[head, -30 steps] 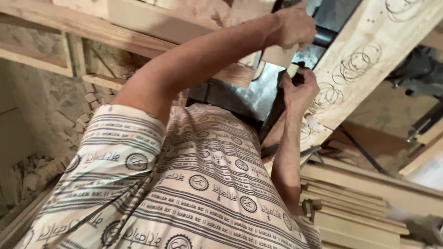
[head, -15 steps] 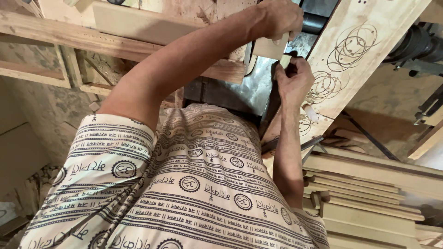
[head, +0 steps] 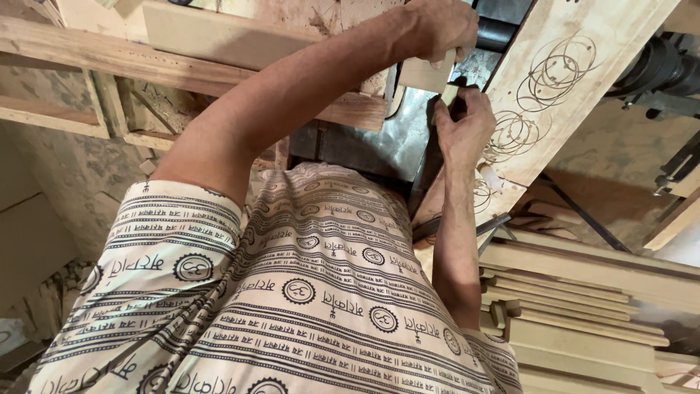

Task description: The person holds small wooden blocks and presses them against a woodworking machine, working pieces one at a time and setting them aside. Near the end, the person picks up a squeeze bottle and applies glue onto a wood piece on the workbench.

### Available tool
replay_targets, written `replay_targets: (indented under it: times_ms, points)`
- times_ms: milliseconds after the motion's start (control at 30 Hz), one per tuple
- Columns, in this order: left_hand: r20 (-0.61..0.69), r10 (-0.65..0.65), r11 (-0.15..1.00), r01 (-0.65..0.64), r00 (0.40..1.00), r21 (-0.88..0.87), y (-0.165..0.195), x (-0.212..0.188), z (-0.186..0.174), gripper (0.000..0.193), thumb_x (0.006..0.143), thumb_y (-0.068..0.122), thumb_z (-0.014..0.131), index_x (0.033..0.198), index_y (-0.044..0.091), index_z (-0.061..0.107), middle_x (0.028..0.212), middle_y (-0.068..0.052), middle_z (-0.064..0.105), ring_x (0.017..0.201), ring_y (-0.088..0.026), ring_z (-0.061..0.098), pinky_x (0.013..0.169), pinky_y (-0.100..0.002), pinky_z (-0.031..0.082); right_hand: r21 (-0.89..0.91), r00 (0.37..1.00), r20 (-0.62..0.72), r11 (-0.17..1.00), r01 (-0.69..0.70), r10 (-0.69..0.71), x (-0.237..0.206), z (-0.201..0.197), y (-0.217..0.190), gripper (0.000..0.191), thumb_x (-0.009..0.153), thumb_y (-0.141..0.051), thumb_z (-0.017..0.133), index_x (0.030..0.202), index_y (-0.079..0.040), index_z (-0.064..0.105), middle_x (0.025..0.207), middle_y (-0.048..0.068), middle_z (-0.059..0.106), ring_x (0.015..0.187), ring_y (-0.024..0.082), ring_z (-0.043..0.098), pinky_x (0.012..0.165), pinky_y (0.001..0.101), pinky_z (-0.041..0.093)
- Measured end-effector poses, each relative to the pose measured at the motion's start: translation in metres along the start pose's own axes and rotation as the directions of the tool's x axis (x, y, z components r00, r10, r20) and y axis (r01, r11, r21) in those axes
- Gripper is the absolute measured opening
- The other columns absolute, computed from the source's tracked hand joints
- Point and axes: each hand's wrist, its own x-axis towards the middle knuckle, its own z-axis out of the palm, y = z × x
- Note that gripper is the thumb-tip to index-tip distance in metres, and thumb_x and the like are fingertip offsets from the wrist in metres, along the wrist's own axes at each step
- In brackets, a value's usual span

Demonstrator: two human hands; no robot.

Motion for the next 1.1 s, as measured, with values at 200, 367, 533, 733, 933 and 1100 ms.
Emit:
replay_targets:
  times_ms: [200, 367, 533, 733, 933, 1100]
  points:
    - [-0.013, -0.045, 0.996, 0.046, 0.999, 0.078, 0.008, 0.002, 0.001, 0.043, 0.067, 0.021, 0.091, 0.108, 0.020, 0.079, 0.117, -0.007, 0.069, 0.114, -0.028, 0.061, 0.092, -0.044, 0.051, 0.035, 0.999, 0.012, 0.999, 0.038, -0.038, 0.000, 0.001, 0.007, 0.026, 0.081, -0.006, 0.081, 0.102, 0.005, 0.070, 0.091, 0.015, 0.068, 0.077, 0.026, 0.066, 0.068, 0.0387, 0.054]
    - [0.006, -0.021, 0.998, 0.021, 1.000, 0.061, 0.004, -0.001, -0.002, 0.038, 0.072, 0.019, 0.090, 0.109, 0.016, 0.079, 0.115, -0.009, 0.072, 0.111, -0.029, 0.065, 0.093, -0.044, 0.051, 0.116, 0.998, 0.067, 0.993, -0.022, 0.014, 0.002, 0.000, 0.014, 0.023, 0.083, -0.002, 0.073, 0.105, 0.004, 0.072, 0.093, 0.014, 0.069, 0.077, 0.021, 0.069, 0.067, 0.0339, 0.057]
    - [0.082, 0.015, 0.994, -0.024, 0.997, 0.110, 0.004, 0.005, -0.003, 0.046, 0.072, 0.015, 0.090, 0.116, 0.010, 0.077, 0.115, -0.014, 0.074, 0.108, -0.031, 0.068, 0.094, -0.043, 0.052, 0.248, 0.992, 0.129, 0.968, -0.032, 0.000, 0.002, -0.009, 0.017, 0.024, 0.087, 0.003, 0.065, 0.110, 0.007, 0.069, 0.106, 0.016, 0.071, 0.085, 0.021, 0.072, 0.072, 0.0307, 0.061]
    - [-0.040, 0.026, 0.993, -0.021, 0.999, 0.114, 0.005, 0.005, 0.002, 0.035, 0.072, 0.018, 0.090, 0.104, 0.012, 0.081, 0.114, -0.008, 0.074, 0.110, -0.026, 0.067, 0.096, -0.041, 0.050, 0.224, 0.987, 0.158, 0.972, -0.072, 0.036, 0.007, -0.012, 0.016, 0.021, 0.087, 0.005, 0.063, 0.107, 0.006, 0.070, 0.105, 0.014, 0.071, 0.086, 0.020, 0.072, 0.073, 0.0296, 0.062]
    - [0.091, -0.039, 0.991, 0.027, 0.995, 0.132, 0.005, 0.006, -0.001, 0.039, 0.079, 0.018, 0.088, 0.116, 0.014, 0.078, 0.115, -0.008, 0.076, 0.108, -0.027, 0.070, 0.096, -0.044, 0.053, 0.229, 0.987, 0.147, 0.969, -0.092, 0.059, 0.005, -0.011, 0.007, 0.020, 0.086, 0.000, 0.077, 0.103, 0.007, 0.068, 0.095, 0.014, 0.071, 0.078, 0.019, 0.072, 0.067, 0.0302, 0.060]
    - [0.136, -0.102, 0.992, 0.089, 0.985, 0.095, 0.010, 0.006, -0.003, 0.039, 0.078, 0.024, 0.086, 0.115, 0.020, 0.076, 0.113, -0.004, 0.073, 0.111, -0.025, 0.066, 0.088, -0.043, 0.055, 0.178, 0.989, 0.140, 0.981, -0.074, 0.050, 0.006, -0.009, 0.005, 0.023, 0.085, -0.002, 0.079, 0.101, 0.007, 0.065, 0.090, 0.013, 0.071, 0.070, 0.018, 0.074, 0.059, 0.0300, 0.060]
